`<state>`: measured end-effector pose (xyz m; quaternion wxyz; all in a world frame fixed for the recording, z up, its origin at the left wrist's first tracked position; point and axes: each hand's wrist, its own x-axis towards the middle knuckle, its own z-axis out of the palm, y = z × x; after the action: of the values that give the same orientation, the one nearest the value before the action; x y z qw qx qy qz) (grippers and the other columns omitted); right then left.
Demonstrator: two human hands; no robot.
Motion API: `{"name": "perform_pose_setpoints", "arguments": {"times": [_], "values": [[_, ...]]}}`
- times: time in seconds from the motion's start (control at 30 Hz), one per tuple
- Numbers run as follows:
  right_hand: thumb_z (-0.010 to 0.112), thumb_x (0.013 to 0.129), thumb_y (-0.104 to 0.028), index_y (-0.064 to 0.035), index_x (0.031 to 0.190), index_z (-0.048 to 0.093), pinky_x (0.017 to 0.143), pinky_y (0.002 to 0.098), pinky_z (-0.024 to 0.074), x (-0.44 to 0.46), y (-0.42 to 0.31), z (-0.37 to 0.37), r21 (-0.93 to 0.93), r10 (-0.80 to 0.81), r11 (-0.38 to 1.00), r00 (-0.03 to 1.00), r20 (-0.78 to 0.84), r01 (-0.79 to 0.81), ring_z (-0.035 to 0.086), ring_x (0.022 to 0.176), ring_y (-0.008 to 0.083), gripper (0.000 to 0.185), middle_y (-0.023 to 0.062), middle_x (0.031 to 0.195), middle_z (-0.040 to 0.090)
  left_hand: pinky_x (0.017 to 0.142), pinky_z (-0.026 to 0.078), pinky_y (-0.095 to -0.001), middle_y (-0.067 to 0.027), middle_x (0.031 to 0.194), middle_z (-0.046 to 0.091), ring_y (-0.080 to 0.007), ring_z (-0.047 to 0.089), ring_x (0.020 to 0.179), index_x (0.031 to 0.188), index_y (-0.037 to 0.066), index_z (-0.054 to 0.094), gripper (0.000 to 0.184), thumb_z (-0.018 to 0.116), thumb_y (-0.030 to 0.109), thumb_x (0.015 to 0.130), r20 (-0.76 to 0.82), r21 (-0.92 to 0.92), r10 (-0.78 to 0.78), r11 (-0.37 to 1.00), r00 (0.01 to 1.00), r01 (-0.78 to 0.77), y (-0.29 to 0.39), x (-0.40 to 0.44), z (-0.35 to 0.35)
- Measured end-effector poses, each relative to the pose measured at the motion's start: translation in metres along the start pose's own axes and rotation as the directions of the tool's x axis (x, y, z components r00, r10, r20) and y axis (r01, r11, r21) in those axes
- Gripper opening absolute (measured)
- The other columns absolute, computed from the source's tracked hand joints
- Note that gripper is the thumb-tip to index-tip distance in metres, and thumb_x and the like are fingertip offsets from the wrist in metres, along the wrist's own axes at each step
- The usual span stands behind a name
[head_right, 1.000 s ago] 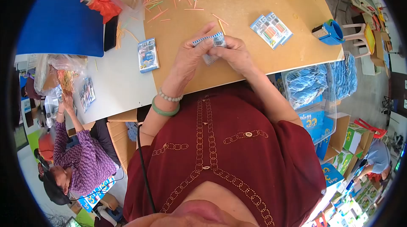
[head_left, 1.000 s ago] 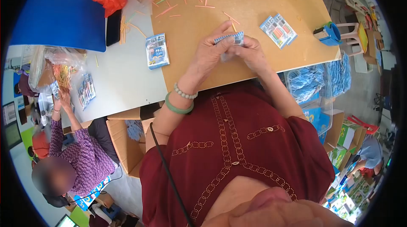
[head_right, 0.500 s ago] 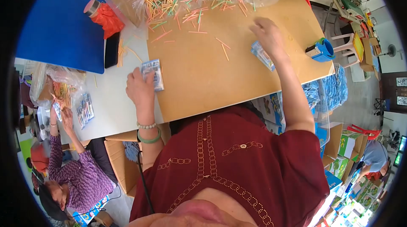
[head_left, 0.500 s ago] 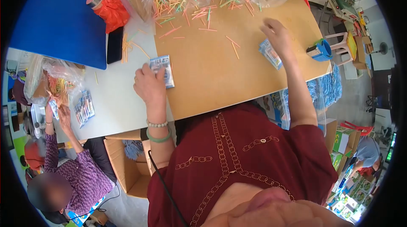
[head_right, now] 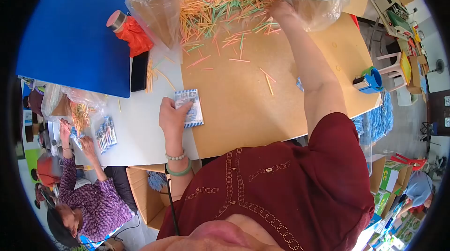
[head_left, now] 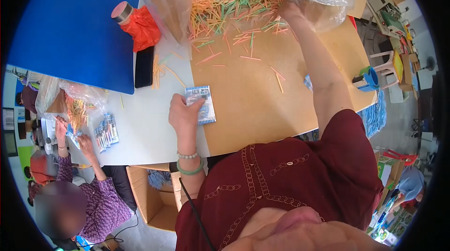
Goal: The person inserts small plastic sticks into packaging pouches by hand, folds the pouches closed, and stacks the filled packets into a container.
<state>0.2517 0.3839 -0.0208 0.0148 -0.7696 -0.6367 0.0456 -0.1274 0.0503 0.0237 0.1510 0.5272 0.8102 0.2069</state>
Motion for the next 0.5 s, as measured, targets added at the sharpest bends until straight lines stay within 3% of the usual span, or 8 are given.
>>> {"name": "perform_pose_setpoints", "arguments": {"times": [0.17,0.23,0.27,0.3,0.37,0.4,0.43,0.5], "values": [[0.046,0.089,-0.023,-0.0010,0.112,0.061,0.089,0.0423,0.0478,-0.019,0.020,-0.003,-0.321,-0.249,0.915,0.968,0.024,0.244,0.058,0.107,0.0332,0.035,0.0206,0.124,0.055,0.055,0.043,-0.0333,-0.0072,0.060,0.050,-0.0198,0.047,0.055,0.071,0.004,0.046,0.035,0.077,0.021,0.069,-0.021,-0.247,-0.088,0.966,0.996,0.080,-0.003,0.003,0.001],[0.043,0.092,-0.021,0.0023,0.106,0.062,0.087,0.0425,0.0492,-0.026,0.014,-0.001,0.136,-0.017,0.990,0.992,-0.122,0.034,0.059,0.105,0.0324,0.033,0.0220,0.120,0.056,0.057,0.043,-0.0331,-0.0072,0.064,0.052,-0.0196,0.048,0.057,0.072,0.004,0.048,0.031,0.076,0.018,0.070,-0.043,-0.233,-0.093,0.969,0.995,0.080,-0.005,0.003,0.002],[0.043,0.092,-0.021,0.0023,0.106,0.062,0.087,0.0425,0.0492,-0.023,0.019,0.005,0.140,-0.014,0.990,0.992,-0.122,0.031,0.059,0.105,0.0324,0.033,0.0220,0.120,0.056,0.058,0.043,-0.0329,-0.0071,0.068,0.054,-0.0193,0.049,0.059,0.073,0.003,0.050,0.028,0.074,0.016,0.071,-0.066,-0.220,-0.098,0.972,0.993,0.081,-0.005,0.003,0.003],[0.043,0.093,-0.019,0.0030,0.113,0.057,0.082,0.0402,0.0507,-0.024,0.021,0.007,0.002,-0.235,0.968,0.915,-0.327,0.249,0.060,0.100,0.0304,0.033,0.0198,0.116,0.058,0.058,0.043,-0.0329,-0.0071,0.068,0.054,-0.0193,0.049,0.059,0.073,0.003,0.050,0.028,0.074,0.016,0.071,-0.068,-0.218,-0.096,0.973,0.993,0.079,-0.007,0.003,0.004],[0.044,0.095,-0.017,0.0038,0.120,0.051,0.078,0.0379,0.0523,-0.026,0.022,0.013,-0.175,-0.454,0.888,0.748,-0.484,0.425,0.062,0.096,0.0285,0.034,0.0176,0.113,0.060,0.061,0.044,-0.0325,-0.0071,0.079,0.056,-0.0188,0.050,0.064,0.078,0.002,0.054,0.020,0.071,0.011,0.074,-0.211,-0.195,0.040,0.977,0.977,-0.082,-0.011,0.003,0.006],[0.046,0.095,-0.016,0.0030,0.127,0.044,0.075,0.0343,0.0521,-0.065,0.000,-0.015,0.656,-0.142,0.689,0.945,-0.294,0.308,0.062,0.092,0.0252,0.037,0.0147,0.110,0.061,0.061,0.044,-0.0325,-0.0071,0.079,0.056,-0.0188,0.050,0.064,0.078,0.002,0.054,0.020,0.071,0.011,0.074,-0.215,-0.193,0.038,0.978,0.976,-0.080,-0.013,0.003,0.005],[0.048,0.095,-0.014,0.0023,0.133,0.037,0.073,0.0307,0.0519,-0.089,-0.014,-0.032,0.993,-0.078,0.018,0.990,0.116,-0.115,0.061,0.088,0.0219,0.043,0.0118,0.107,0.061,0.063,0.044,-0.0319,-0.0073,0.083,0.057,-0.0189,0.051,0.067,0.084,0.003,0.058,0.018,0.070,0.012,0.075,-0.200,-0.178,0.052,0.980,0.978,-0.088,-0.015,0.003,0.003],[0.049,0.095,-0.013,0.0023,0.135,0.033,0.071,0.0283,0.0508,-0.093,-0.011,-0.031,0.983,-0.254,-0.005,0.951,0.175,-0.182,0.060,0.086,0.0189,0.046,0.0093,0.105,0.062,0.065,0.045,-0.0314,-0.0076,0.087,0.057,-0.0189,0.053,0.070,0.090,0.003,0.061,0.019,0.069,0.014,0.076,-0.187,-0.159,0.060,0.983,0.980,-0.090,-0.014,0.002,0.001]]}}
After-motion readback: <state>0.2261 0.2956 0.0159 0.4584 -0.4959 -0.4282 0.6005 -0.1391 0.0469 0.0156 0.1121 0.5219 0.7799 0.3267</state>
